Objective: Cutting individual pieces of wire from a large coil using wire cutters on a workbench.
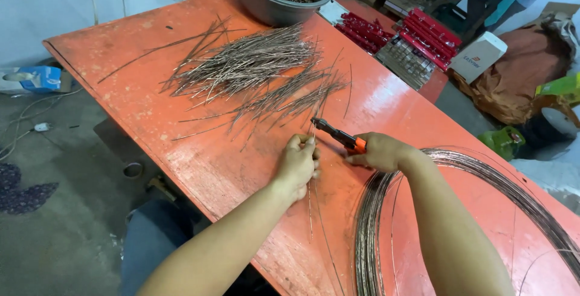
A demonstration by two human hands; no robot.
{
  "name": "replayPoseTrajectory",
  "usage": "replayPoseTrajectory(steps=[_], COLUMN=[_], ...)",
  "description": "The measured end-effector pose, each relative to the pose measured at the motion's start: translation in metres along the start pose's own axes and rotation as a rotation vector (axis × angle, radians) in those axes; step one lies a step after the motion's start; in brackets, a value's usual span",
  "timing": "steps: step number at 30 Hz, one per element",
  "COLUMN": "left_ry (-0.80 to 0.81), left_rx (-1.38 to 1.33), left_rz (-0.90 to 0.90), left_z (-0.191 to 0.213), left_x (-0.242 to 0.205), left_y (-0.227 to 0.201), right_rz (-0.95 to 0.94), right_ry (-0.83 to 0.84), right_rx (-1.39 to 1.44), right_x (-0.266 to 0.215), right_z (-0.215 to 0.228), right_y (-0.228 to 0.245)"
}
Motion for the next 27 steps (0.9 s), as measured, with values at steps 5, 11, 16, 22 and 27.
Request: replayPoseTrajectory(steps=[5, 11, 16, 22, 27], left_ry=[0.005, 0.004, -0.042, -0.074, -0.092], left_rx=[-0.013, 0.032, 0.012, 0.043, 0.030], left_rz=[-0.035, -0.063, -0.121, -0.214, -0.220], left_z=[-0.004, -0.001, 0.013, 0.019, 0.019], left_x=[-0.013, -0.009, 0.015, 0.069, 0.099], left_y=[-0.012, -0.014, -0.026, -0.046, -0.056], right_rz=[0.003, -0.023, -0.040, 0.042, 0.076], right_ry=[-0.015, -0.028, -0.038, 0.028, 0.088], right_rx=[0.021, 0.056, 0.059, -0.044, -0.061], right_x=[0.002, -0.013, -0.026, -0.036, -0.044], right_z=[-0.005, -0.003, -0.001, -0.018, -0.014], right_y=[-0.001, 0.008, 0.008, 0.019, 0.025])
Point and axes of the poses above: each hand's wrist, its own x-axis towards the middle knuckle, its own z-axis out of the back of the hand, y = z × x, the point moved 6 cm from there along x, towards the middle knuckle, and after that the axes turned 14 degrees about -x, right-handed, at the moved point
